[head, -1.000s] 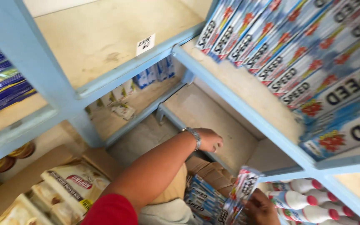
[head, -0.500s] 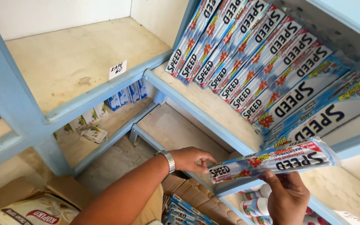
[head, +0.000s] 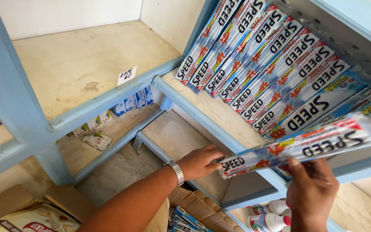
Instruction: Restocking packets of Speed detergent from a cardboard box onto store shelves.
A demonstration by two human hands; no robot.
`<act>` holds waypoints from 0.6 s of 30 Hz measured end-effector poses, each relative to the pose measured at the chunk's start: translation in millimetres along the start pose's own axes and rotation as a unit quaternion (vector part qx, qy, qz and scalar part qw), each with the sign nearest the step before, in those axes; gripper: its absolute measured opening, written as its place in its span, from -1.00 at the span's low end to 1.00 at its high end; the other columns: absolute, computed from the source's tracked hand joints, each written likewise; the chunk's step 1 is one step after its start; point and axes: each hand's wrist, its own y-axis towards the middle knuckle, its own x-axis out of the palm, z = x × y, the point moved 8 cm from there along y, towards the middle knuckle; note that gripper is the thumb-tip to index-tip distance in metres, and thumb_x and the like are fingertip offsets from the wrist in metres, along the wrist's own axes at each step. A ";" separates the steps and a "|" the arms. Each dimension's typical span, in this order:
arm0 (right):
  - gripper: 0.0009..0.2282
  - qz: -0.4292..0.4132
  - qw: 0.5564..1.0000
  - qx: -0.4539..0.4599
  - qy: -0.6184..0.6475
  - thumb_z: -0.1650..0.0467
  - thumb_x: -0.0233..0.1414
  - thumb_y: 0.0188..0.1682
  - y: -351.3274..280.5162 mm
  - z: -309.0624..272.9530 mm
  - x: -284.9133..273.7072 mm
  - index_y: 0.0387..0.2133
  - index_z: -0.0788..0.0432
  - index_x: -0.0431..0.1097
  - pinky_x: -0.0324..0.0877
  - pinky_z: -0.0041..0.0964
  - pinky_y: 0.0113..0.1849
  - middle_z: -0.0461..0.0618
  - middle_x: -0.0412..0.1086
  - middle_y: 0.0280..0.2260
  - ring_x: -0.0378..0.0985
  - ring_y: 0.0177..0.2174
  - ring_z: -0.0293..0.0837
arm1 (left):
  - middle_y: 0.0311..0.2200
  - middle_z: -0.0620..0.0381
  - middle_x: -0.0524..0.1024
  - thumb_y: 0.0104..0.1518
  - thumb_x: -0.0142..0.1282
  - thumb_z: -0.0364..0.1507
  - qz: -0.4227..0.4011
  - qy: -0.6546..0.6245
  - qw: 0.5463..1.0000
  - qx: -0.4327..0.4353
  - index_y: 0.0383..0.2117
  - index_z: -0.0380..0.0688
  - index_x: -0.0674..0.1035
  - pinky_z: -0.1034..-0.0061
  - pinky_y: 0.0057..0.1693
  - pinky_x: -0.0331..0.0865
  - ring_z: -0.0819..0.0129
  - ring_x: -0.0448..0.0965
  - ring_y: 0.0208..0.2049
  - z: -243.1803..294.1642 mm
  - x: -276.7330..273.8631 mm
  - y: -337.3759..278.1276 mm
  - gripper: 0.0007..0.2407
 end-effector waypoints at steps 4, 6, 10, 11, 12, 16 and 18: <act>-0.78 -0.023 0.999 -0.038 0.005 0.64 -0.02 0.12 30.4 -27.8 28.2 0.02 0.43 0.37 0.56 -0.11 -0.03 0.16 0.47 -0.10 0.59 -0.12 -0.06 | -0.04 0.00 0.46 0.23 0.12 -0.42 0.115 -0.079 0.990 0.016 0.09 -0.14 0.49 0.32 0.00 0.52 0.17 0.60 -0.11 8.2 -31.4 1.2 -0.69; -0.79 -0.032 0.998 -0.046 0.017 0.64 -0.02 0.13 45.3 -27.9 38.1 0.02 0.41 0.37 0.57 -0.10 -0.03 0.15 0.48 -0.07 0.59 -0.11 -0.06 | 0.01 0.01 0.46 0.24 0.10 -0.46 0.158 -0.135 0.978 0.031 0.15 -0.16 0.44 0.37 -0.02 0.55 0.24 0.61 -0.10 8.1 -43.5 1.7 -0.66; -0.84 -0.075 0.993 -0.073 0.056 0.64 0.01 0.17 73.8 -7.0 48.0 -0.02 0.41 0.39 0.53 -0.18 -0.06 0.14 0.48 -0.08 0.57 -0.14 -0.11 | 0.02 0.05 0.47 0.26 0.04 -0.49 0.209 -0.263 0.942 -0.015 0.22 -0.14 0.38 0.54 -0.24 0.57 0.45 0.60 -0.22 -8.6 -60.7 4.5 -0.63; -0.89 -0.091 0.991 -0.085 0.057 0.65 0.03 0.21 81.2 -1.3 50.0 -0.04 0.44 0.39 0.48 -0.26 -0.06 0.15 0.48 -0.09 0.55 -0.15 -0.14 | 0.05 0.05 0.48 0.27 0.03 -0.49 0.233 -0.299 0.925 -0.015 0.24 -0.15 0.38 0.58 -0.27 0.56 0.50 0.59 -0.21 -12.2 -66.4 4.8 -0.62; -0.89 -0.094 0.990 -0.088 0.057 0.65 0.03 0.21 87.3 -3.8 59.1 -0.04 0.44 0.39 0.48 -0.26 -0.06 0.15 0.48 -0.09 0.55 -0.15 -0.14 | 0.05 0.05 0.48 0.27 0.03 -0.49 0.236 -0.298 0.925 -0.011 0.24 -0.15 0.38 0.58 -0.27 0.56 0.50 0.59 -0.21 -12.1 -71.4 6.5 -0.62; -0.86 -0.077 0.994 -0.023 0.074 0.59 0.02 0.13 116.6 6.6 80.1 -0.08 0.31 0.41 0.54 -0.16 -0.12 0.06 0.50 -0.11 0.59 -0.17 -0.13 | 0.05 0.10 0.49 0.22 0.05 -0.50 0.308 -0.233 0.921 -0.052 0.24 -0.11 0.37 0.54 -0.29 0.57 0.39 0.58 -0.34 -17.9 -99.8 8.0 -0.59; -0.87 -0.066 0.995 -0.013 0.070 0.57 0.02 0.13 132.0 12.7 82.7 -0.10 0.30 0.42 0.55 -0.15 -0.11 0.03 0.51 -0.12 0.59 -0.17 -0.14 | 0.05 0.12 0.46 0.20 0.04 -0.52 0.321 -0.210 0.922 -0.043 0.22 -0.09 0.37 0.50 -0.29 0.59 0.37 0.62 -0.30 -19.0 -108.4 9.3 -0.59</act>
